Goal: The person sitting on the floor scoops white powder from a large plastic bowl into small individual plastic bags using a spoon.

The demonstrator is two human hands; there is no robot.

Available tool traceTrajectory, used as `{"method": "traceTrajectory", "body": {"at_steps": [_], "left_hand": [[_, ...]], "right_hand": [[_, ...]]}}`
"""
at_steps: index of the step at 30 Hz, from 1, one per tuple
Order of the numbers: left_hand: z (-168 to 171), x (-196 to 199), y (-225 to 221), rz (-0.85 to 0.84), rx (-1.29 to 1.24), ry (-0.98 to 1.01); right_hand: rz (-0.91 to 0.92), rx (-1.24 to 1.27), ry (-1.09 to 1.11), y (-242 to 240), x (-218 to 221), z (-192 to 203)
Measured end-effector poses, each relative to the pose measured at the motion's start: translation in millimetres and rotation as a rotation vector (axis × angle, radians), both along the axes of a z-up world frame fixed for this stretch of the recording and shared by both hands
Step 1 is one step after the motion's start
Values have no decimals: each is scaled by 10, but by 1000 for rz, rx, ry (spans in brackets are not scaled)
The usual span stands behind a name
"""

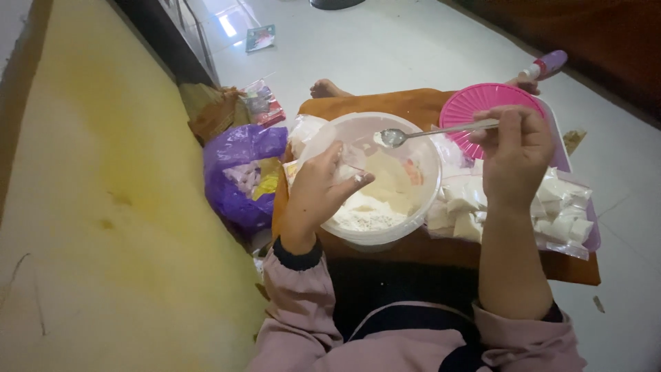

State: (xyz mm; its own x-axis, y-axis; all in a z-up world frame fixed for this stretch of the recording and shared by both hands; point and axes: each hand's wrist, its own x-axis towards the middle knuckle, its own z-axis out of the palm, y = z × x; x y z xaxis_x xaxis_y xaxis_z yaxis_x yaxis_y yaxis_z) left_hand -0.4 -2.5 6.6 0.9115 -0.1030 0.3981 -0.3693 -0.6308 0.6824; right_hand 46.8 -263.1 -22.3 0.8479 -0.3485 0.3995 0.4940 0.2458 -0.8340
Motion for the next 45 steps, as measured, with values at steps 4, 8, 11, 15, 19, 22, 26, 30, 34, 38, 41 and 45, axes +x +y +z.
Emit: {"method": "traceTrajectory", "body": {"at_steps": [4, 8, 11, 15, 19, 22, 26, 30, 34, 38, 41, 45], "left_hand": [[14, 28, 9, 1, 98, 49], [2, 50, 23, -33, 205, 60], [12, 65, 27, -19, 208, 85], [2, 75, 27, -31, 197, 41], [-24, 99, 36, -33, 179, 23], [-6, 106, 40, -24, 181, 57], [-7, 93, 52, -23, 119, 51], [-42, 113, 71, -62, 66, 32], [15, 79, 53, -85, 80, 45], [28, 76, 54, -94, 82, 33], [19, 93, 54, -78, 100, 43], [-12, 105, 62, -59, 98, 40]], "right_hand": [[51, -18, -84, -25, -27, 71], [43, -46, -170, -33, -105, 110], [37, -110, -182, 20, -178, 170], [-66, -354, -205, 131, -309, 264], [10, -542, -481, 200, -351, 274], [5, -692, -475, 300, -547, 362], [-73, -713, -564, 343, -597, 332], [-27, -677, -590, 316, -565, 325], [-13, -682, -575, 260, -523, 284], [-49, -609, -534, 197, -489, 229], [-110, -586, -534, 141, -471, 180], [-267, -664, -574, 51, -419, 173]]}}
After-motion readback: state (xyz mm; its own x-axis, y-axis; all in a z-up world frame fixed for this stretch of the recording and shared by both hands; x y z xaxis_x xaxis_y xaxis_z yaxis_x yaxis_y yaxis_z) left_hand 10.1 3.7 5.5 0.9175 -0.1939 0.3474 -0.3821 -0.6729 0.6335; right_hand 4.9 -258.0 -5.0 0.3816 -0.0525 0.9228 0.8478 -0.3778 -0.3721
